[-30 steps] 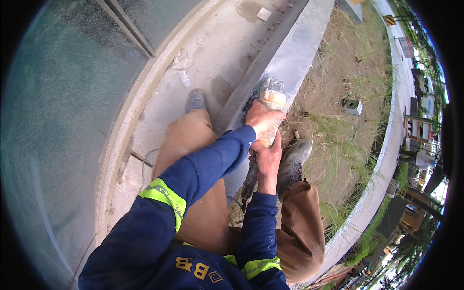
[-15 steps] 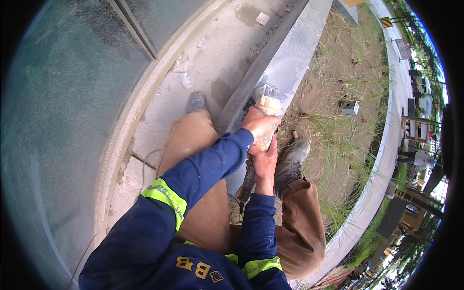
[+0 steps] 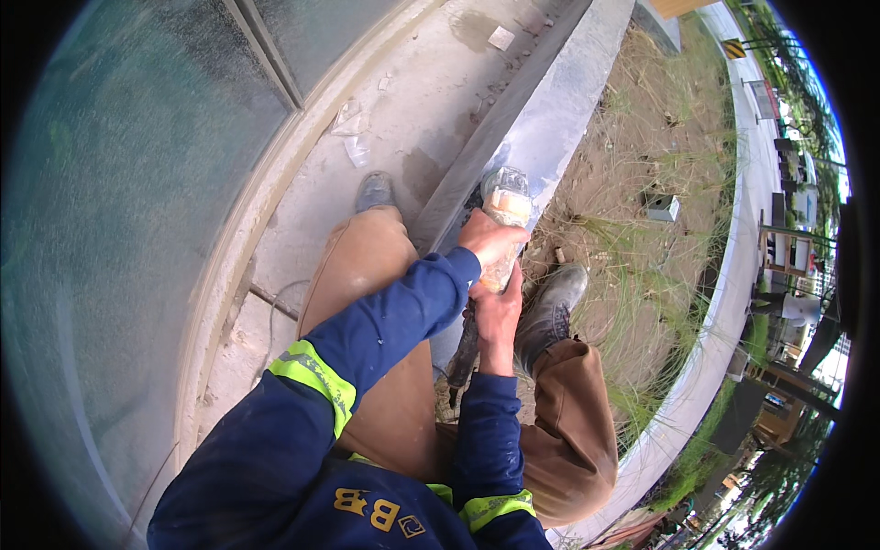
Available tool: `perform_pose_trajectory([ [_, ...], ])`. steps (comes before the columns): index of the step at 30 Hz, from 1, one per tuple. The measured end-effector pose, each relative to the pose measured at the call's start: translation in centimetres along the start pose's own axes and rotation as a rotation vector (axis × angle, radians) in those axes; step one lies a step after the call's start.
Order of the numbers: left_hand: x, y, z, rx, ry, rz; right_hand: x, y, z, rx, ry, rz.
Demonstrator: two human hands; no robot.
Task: The person uses an angle grinder to smooth a concrete curb. They hold the tool with both hands and move it along the edge of the curb, generating dust.
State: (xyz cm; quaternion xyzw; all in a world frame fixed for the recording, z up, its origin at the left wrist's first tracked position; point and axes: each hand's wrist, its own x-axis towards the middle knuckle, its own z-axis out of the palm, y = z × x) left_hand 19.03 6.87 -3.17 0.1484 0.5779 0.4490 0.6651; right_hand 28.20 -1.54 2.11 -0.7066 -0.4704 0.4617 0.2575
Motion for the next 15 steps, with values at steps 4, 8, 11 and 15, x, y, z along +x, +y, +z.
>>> perform_pose_trajectory([
  [4, 0.7, -0.8, -0.5, -0.032, 0.051, 0.008, -0.3, -0.5, 0.3, 0.007, -0.026, 0.012],
  [8, -0.5, -0.8, 0.0, -0.018, 0.056, -0.012, -1.0, -0.7, 0.0, -0.002, -0.001, 0.02],
  [11, -0.8, -1.1, -0.2, -0.07, 0.011, 0.01, -1.1, -0.1, -0.3, -0.056, -0.018, -0.009],
  [15, -0.6, -1.8, -0.5, 0.013, 0.108, -0.028, -1.4, -0.6, -0.4, -0.018, -0.067, 0.02],
])
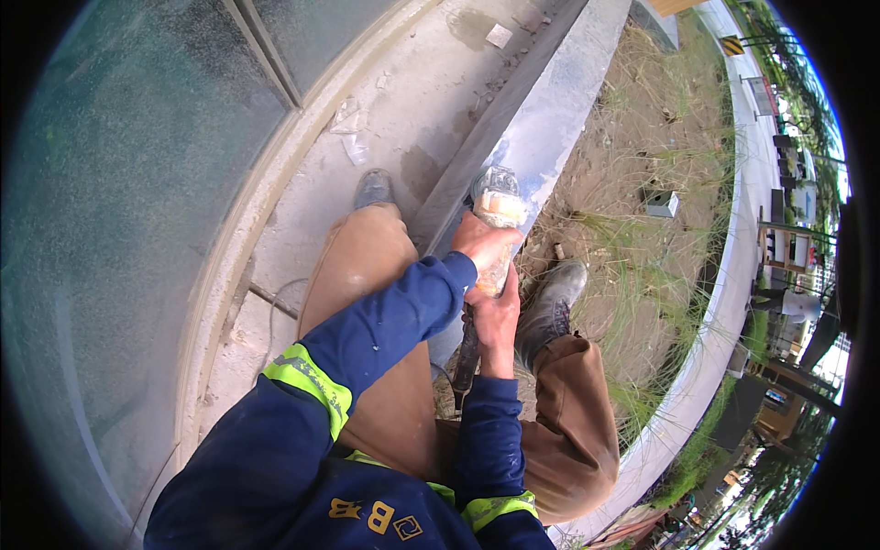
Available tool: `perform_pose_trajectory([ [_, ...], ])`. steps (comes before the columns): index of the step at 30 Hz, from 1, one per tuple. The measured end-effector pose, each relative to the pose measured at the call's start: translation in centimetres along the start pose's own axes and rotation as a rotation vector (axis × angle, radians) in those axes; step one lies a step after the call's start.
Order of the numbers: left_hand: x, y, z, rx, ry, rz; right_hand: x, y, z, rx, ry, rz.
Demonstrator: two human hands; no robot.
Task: The person uses an angle grinder to smooth a concrete curb. They hold the tool with both hands and move it along the edge of the curb, generating dust.
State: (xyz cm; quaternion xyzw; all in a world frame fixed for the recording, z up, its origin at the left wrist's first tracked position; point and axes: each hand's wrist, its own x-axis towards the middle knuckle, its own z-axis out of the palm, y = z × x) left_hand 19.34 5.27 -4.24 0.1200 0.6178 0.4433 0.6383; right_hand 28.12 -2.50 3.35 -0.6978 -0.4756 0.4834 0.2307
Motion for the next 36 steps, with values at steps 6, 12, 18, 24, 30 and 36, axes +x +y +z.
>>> perform_pose_trajectory([
  [6, -0.1, -0.8, 0.7, -0.008, -0.044, 0.036, -0.7, 0.5, 0.3, 0.018, 0.077, 0.009],
  [12, -0.4, -0.7, 0.7, 0.01, 0.03, 0.005, -0.7, -0.1, -0.1, -0.025, 0.043, 0.003],
  [18, -0.3, 0.0, 0.9, -0.024, -0.025, -0.001, -0.6, -1.2, -0.2, -0.014, 0.049, 0.009],
  [24, 1.0, 0.4, 0.8, -0.051, -0.098, 0.027, 1.0, 0.2, 0.1, -0.033, 0.081, -0.017],
  [30, 0.6, 1.7, 1.8, -0.027, 0.064, 0.023, 1.8, -1.5, -0.5, -0.005, 0.014, 0.067],
  [36, 1.2, 2.4, 1.7, -0.081, -0.109, 0.007, 2.4, -1.1, -0.3, -0.015, 0.066, -0.021],
])
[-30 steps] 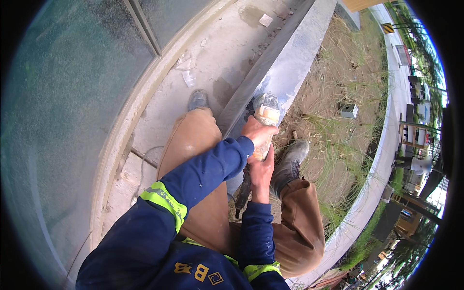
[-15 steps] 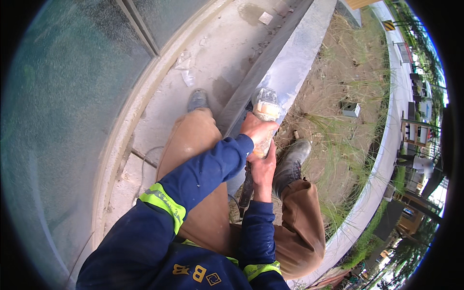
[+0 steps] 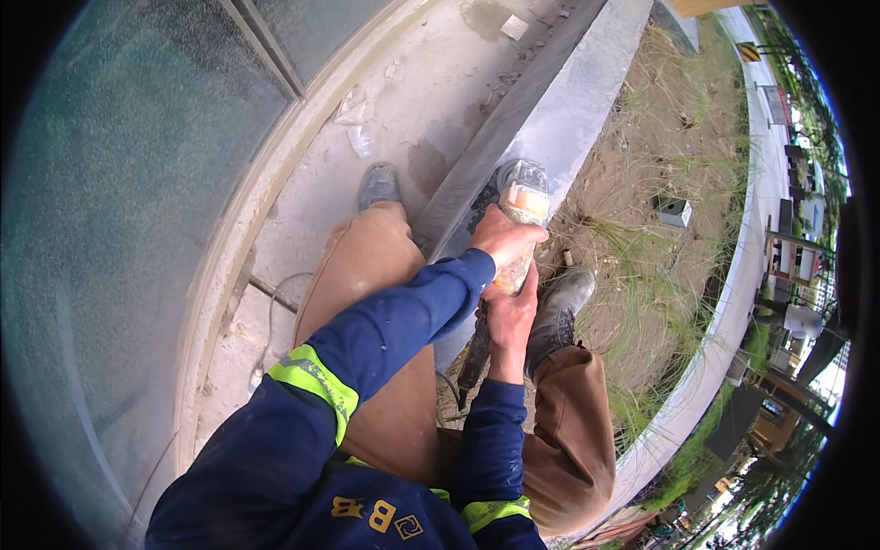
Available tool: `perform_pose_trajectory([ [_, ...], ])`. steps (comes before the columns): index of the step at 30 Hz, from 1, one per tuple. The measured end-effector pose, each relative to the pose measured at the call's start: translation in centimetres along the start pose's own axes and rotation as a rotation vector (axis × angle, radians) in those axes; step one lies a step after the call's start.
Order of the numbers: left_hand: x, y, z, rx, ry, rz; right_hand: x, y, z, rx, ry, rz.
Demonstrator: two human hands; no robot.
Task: The person uses an angle grinder to smooth a concrete curb. They hold the tool with both hands and move it along the edge of the curb, generating dust.
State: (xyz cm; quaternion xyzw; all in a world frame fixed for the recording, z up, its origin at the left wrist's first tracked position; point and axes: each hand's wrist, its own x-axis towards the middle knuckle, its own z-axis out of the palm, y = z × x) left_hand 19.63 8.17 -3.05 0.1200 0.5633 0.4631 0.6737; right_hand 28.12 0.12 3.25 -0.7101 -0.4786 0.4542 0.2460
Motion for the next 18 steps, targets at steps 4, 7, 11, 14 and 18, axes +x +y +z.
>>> perform_pose_trajectory([
  [4, 0.3, 0.2, 0.1, -0.019, 0.034, -0.013, 0.6, -0.1, -0.2, -0.02, -0.027, 0.022],
  [7, 1.0, -0.1, 0.0, -0.028, 0.032, -0.003, 0.4, -0.8, 0.2, 0.054, -0.011, 0.044],
  [11, 1.1, -0.1, 0.2, -0.003, 0.055, 0.01, 0.6, -1.4, 0.0, 0.063, -0.054, 0.06],
  [14, 0.4, 0.8, 0.8, -0.009, 0.208, 0.009, 1.2, -0.8, -0.2, 0.035, -0.061, 0.004],
  [18, 1.1, 0.7, 0.0, 0.019, 0.039, -0.027, 0.7, -1.8, 0.4, 0.089, -0.024, 0.068],
])
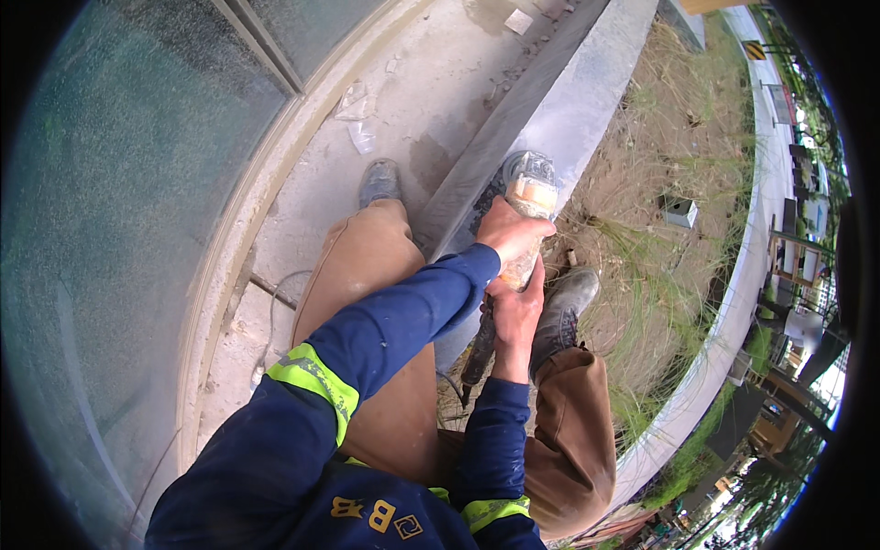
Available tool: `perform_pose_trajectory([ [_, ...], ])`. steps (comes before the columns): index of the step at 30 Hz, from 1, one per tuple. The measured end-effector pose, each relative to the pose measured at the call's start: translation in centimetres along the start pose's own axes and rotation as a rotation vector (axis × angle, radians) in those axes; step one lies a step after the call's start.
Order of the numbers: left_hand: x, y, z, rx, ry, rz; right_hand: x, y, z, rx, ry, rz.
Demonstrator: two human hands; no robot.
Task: The person uses an angle grinder to smooth a concrete curb. They hold the tool with both hands and move it along the edge of the curb, generating dust.
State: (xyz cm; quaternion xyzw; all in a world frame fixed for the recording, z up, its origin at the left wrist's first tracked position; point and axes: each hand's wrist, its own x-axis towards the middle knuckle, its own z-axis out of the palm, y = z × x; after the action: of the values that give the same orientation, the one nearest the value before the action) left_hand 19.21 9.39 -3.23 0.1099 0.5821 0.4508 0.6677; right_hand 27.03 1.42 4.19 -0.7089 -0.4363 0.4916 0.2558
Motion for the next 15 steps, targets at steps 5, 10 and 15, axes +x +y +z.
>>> perform_pose_trajectory([
  [5, 0.9, -0.6, 0.4, 0.012, 0.024, 0.031, 0.8, 0.6, -0.3, -0.057, 0.012, -0.103],
  [10, 0.7, 0.1, 0.9, 0.035, -0.02, 0.028, 0.9, 0.3, -0.2, 0.071, 0.016, -0.021],
  [15, 1.5, -0.1, 1.4, 0.023, 0.016, 0.039, 1.3, -0.6, -0.5, 0.07, -0.004, -0.033],
])
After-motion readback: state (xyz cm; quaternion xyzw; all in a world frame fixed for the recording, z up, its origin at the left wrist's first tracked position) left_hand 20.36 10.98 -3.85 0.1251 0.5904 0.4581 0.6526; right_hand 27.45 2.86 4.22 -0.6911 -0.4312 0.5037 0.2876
